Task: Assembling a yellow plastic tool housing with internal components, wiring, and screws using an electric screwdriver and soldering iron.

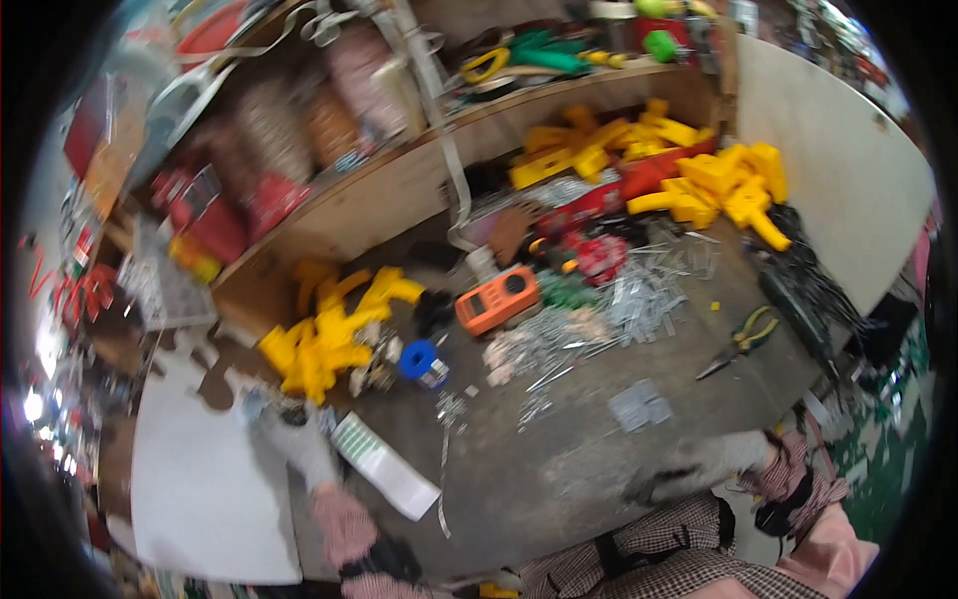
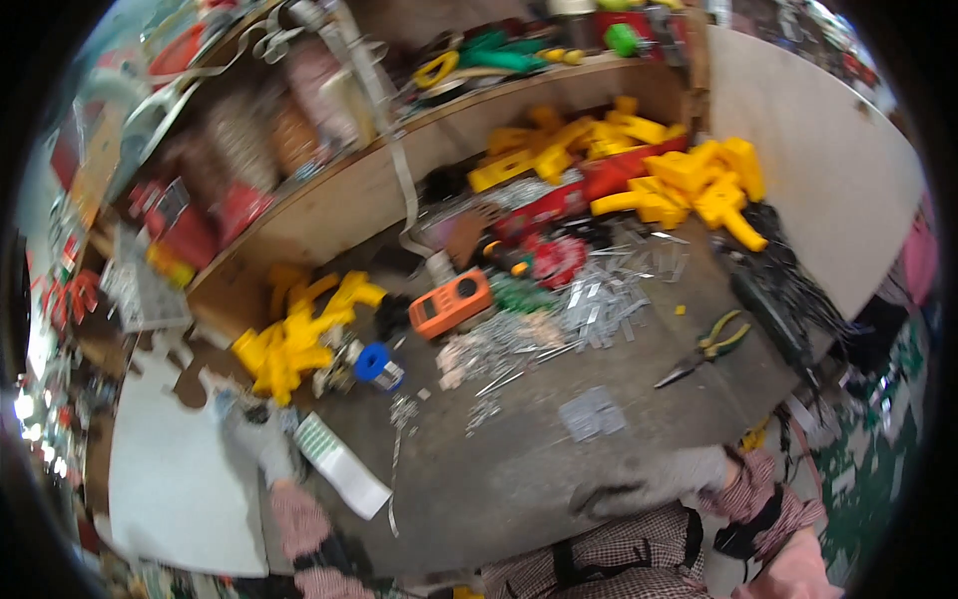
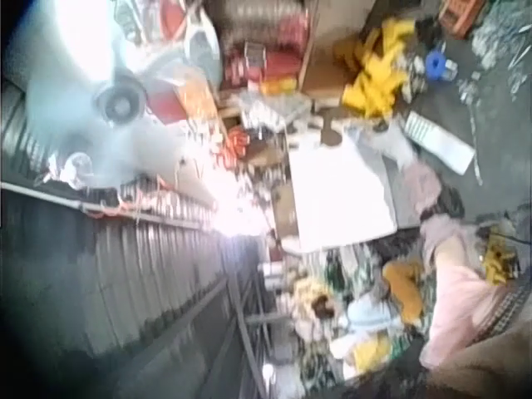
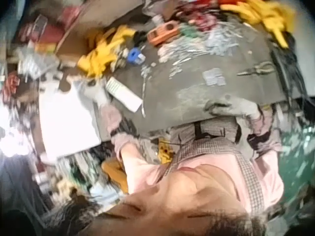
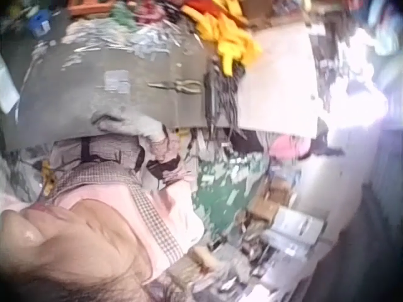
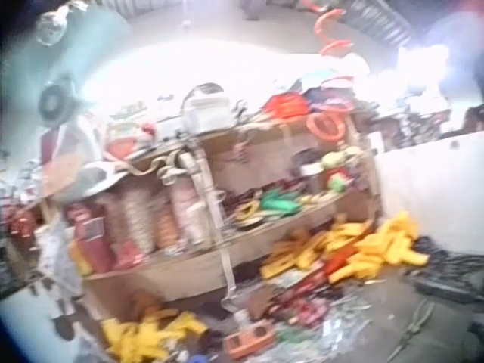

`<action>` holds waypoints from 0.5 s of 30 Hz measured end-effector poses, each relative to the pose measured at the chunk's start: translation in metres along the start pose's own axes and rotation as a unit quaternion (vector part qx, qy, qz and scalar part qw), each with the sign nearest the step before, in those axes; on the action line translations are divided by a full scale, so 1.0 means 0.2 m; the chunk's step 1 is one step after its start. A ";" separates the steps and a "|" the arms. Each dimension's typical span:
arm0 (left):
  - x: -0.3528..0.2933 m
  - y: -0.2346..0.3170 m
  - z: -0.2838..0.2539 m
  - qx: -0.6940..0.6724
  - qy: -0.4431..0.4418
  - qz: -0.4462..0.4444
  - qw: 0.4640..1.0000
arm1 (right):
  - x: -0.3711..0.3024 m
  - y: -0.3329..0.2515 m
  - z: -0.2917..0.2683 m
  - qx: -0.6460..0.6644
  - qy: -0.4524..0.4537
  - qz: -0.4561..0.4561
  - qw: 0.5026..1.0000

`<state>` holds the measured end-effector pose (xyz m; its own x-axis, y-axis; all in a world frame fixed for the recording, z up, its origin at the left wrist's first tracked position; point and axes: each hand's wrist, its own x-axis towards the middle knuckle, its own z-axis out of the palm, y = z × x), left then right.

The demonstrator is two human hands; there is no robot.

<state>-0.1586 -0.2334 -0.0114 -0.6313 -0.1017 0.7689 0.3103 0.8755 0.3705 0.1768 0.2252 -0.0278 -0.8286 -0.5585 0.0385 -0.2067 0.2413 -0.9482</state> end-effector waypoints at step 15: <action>-0.95 1.37 -0.27 -0.081 -0.471 0.390 0.787 | 0.38 0.59 -1.36 -0.583 0.317 0.287 0.691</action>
<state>0.0843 0.0013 -0.0281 -0.4261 0.8996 0.0952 0.9034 0.4175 0.0980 -0.0532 0.4271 -0.0508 -0.9328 0.2660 0.2432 0.2789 0.9601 0.0195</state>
